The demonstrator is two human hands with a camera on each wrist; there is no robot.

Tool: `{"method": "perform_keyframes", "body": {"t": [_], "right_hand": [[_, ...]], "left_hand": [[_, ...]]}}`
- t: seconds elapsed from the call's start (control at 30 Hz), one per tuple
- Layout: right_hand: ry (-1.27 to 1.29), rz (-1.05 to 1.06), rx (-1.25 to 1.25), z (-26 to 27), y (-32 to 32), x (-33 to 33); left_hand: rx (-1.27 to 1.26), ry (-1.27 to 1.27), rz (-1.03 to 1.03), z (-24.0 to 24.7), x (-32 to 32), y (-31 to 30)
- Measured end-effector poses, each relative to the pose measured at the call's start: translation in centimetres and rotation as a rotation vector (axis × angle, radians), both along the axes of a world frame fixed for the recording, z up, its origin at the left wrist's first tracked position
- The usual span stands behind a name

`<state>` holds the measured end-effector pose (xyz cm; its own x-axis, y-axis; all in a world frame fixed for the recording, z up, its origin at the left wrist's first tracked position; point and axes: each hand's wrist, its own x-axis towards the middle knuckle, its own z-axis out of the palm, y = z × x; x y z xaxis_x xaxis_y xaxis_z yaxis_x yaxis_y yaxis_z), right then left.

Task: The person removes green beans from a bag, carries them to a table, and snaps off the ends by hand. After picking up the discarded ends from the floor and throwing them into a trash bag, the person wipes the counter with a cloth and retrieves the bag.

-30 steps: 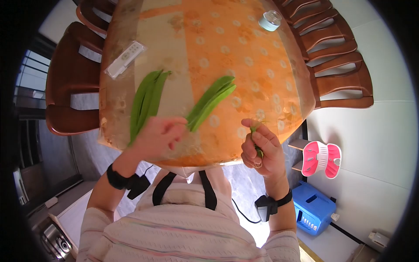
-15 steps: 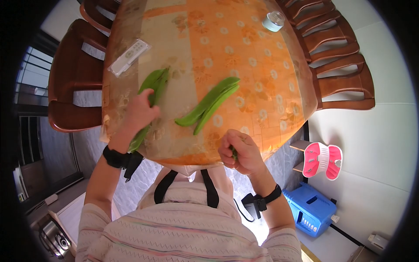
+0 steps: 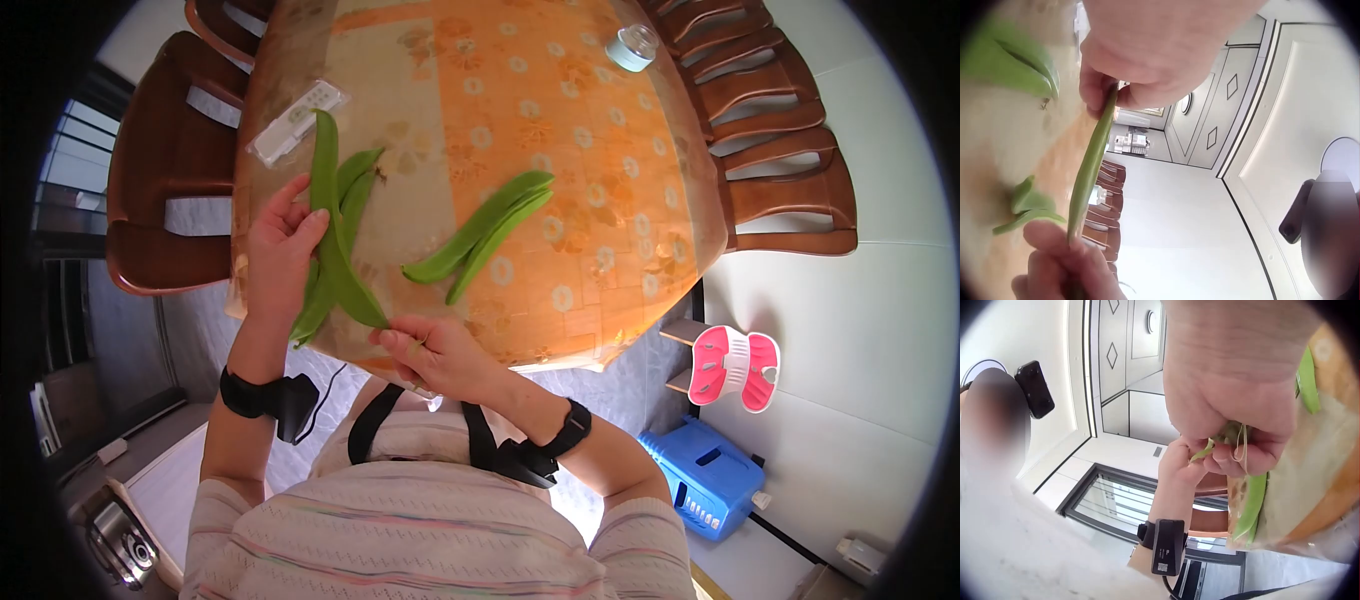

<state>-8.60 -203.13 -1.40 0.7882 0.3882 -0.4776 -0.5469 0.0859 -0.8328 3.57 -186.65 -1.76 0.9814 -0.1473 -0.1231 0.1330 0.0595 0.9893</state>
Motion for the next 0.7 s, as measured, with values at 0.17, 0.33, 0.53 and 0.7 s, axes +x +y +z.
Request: {"method": "perform_keyframes", "body": {"t": [0.17,0.33,0.53,0.7], "right_hand": [[0.025,-0.05,0.069,-0.7,-0.2,-0.1],[0.075,-0.078,0.123,-0.7,-0.6,-0.2],[-0.095,-0.089,-0.071,-1.6,-1.0,-0.6],[0.064,-0.246,-0.062,-2.7,-1.1,-1.0]], "left_hand": [[-0.053,-0.032,0.028,-0.5,-0.8,-0.3],[-0.03,-0.067,0.012,-0.3,-1.1,-0.7],[-0.128,-0.031,-0.039,1.1,-1.7,-1.1],[0.116,-0.213,-0.103,1.6,-4.0,-2.6]]}}
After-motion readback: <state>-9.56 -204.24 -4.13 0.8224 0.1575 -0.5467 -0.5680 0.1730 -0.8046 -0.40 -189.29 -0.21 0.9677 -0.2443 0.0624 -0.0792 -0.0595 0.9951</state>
